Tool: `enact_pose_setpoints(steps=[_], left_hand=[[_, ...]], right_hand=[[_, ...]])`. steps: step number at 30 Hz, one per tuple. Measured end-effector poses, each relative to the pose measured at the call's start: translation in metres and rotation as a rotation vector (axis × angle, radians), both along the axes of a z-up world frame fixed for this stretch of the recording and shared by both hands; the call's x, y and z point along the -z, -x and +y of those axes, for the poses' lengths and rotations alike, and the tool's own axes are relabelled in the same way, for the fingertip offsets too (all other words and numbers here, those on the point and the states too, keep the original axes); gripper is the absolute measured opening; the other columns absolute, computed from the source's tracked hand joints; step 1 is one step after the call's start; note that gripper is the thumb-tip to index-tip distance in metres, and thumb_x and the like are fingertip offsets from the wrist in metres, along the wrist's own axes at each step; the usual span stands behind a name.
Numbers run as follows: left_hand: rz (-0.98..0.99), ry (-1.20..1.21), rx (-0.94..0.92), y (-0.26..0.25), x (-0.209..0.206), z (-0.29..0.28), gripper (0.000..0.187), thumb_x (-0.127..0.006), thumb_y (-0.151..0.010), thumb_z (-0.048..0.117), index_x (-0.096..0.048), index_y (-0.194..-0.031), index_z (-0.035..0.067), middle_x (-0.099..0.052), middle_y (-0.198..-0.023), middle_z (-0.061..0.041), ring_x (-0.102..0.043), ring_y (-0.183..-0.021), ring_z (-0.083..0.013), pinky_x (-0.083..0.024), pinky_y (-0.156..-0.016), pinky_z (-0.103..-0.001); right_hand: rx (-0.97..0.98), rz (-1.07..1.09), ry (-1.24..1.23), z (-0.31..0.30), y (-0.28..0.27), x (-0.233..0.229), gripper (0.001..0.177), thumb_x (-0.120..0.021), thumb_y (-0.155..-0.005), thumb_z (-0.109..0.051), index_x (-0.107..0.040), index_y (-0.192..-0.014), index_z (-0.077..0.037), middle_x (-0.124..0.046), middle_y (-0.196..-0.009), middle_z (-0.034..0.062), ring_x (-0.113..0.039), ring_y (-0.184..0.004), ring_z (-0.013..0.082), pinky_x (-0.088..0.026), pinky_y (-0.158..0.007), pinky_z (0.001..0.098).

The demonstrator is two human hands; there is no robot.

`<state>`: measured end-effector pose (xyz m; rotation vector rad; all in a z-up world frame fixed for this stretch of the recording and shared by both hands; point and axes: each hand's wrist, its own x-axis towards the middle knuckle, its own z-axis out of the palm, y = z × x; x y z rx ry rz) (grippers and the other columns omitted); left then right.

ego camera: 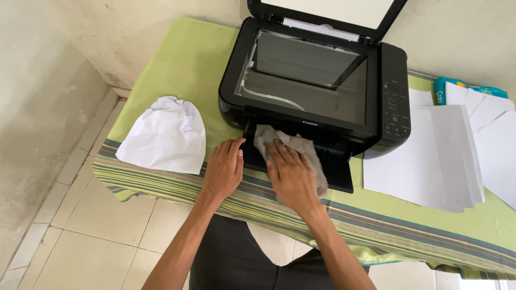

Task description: The person wipes the front output tray, the glass scanning surface, and the internal carriage area of a Canon printer using a gray cloth. They remove a white paper from inside the printer and place it on the table, then continue wiping the internal components.

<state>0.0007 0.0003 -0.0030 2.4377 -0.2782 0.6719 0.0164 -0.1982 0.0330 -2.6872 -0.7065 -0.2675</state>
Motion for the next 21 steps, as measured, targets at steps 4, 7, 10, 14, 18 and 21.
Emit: enact_pose_setpoints(steps=[4, 7, 10, 14, 18, 21], left_hand=[[0.007, -0.037, -0.009, 0.000, 0.002, -0.001, 0.030, -0.047, -0.105, 0.010, -0.057, -0.130, -0.003, -0.066, -0.113, -0.018, -0.062, -0.104, -0.0339, -0.048, -0.091, -0.046], [-0.001, -0.075, -0.017, -0.002, 0.003, -0.002, 0.030, -0.048, -0.104, 0.009, -0.058, -0.130, -0.003, -0.066, -0.113, -0.018, -0.062, -0.104, -0.0336, -0.048, -0.090, -0.046], [0.005, -0.077, -0.006, -0.001, 0.003, -0.001, 0.030, -0.049, -0.103, 0.007, -0.058, -0.131, -0.002, -0.066, -0.114, -0.017, -0.063, -0.105, -0.0337, -0.048, -0.090, -0.046], [-0.018, -0.094, -0.007, 0.000, 0.002, -0.002, 0.032, -0.052, -0.101, 0.006, -0.058, -0.132, -0.001, -0.064, -0.116, -0.017, -0.062, -0.106, -0.0336, -0.048, -0.090, -0.046], [-0.050, -0.144, -0.059, 0.003, -0.002, -0.004, 0.033, -0.057, -0.100, 0.009, -0.061, -0.131, 0.000, -0.060, -0.123, -0.020, -0.059, -0.107, -0.0338, -0.047, -0.090, -0.046], [-0.086, -0.159, -0.067, 0.008, -0.005, -0.010, 0.031, -0.056, -0.098, 0.008, -0.065, -0.127, 0.005, -0.059, -0.122, -0.014, -0.058, -0.116, -0.0305, -0.043, -0.097, -0.047]], right_hand=[[0.089, -0.024, 0.026, -0.014, 0.002, 0.003, 0.050, -0.043, -0.100, -0.030, -0.059, -0.142, -0.007, -0.057, -0.148, 0.0139, -0.055, -0.133, 0.0341, -0.039, -0.111, 0.0578], [0.106, -0.079, 0.052, -0.003, -0.003, 0.010, 0.050, -0.044, -0.102, -0.029, -0.058, -0.141, -0.001, -0.056, -0.147, 0.0196, -0.054, -0.133, 0.0376, -0.039, -0.110, 0.0578], [0.054, -0.086, -0.006, 0.014, -0.003, 0.015, 0.048, -0.044, -0.105, -0.026, -0.058, -0.140, 0.003, -0.058, -0.147, 0.0211, -0.056, -0.134, 0.0391, -0.042, -0.111, 0.0535], [-0.046, -0.039, -0.113, 0.009, 0.003, 0.010, 0.046, -0.045, -0.104, -0.025, -0.060, -0.139, 0.001, -0.061, -0.145, 0.0177, -0.057, -0.132, 0.0380, -0.044, -0.112, 0.0494], [-0.059, -0.036, -0.049, -0.022, 0.005, 0.003, 0.044, -0.047, -0.102, -0.024, -0.063, -0.136, -0.002, -0.061, -0.144, 0.0163, -0.057, -0.133, 0.0330, -0.041, -0.111, 0.0496], [0.014, -0.027, -0.068, -0.052, 0.006, 0.000, 0.043, -0.047, -0.102, -0.024, -0.066, -0.134, -0.003, -0.063, -0.142, 0.0135, -0.057, -0.134, 0.0323, -0.040, -0.113, 0.0472]])
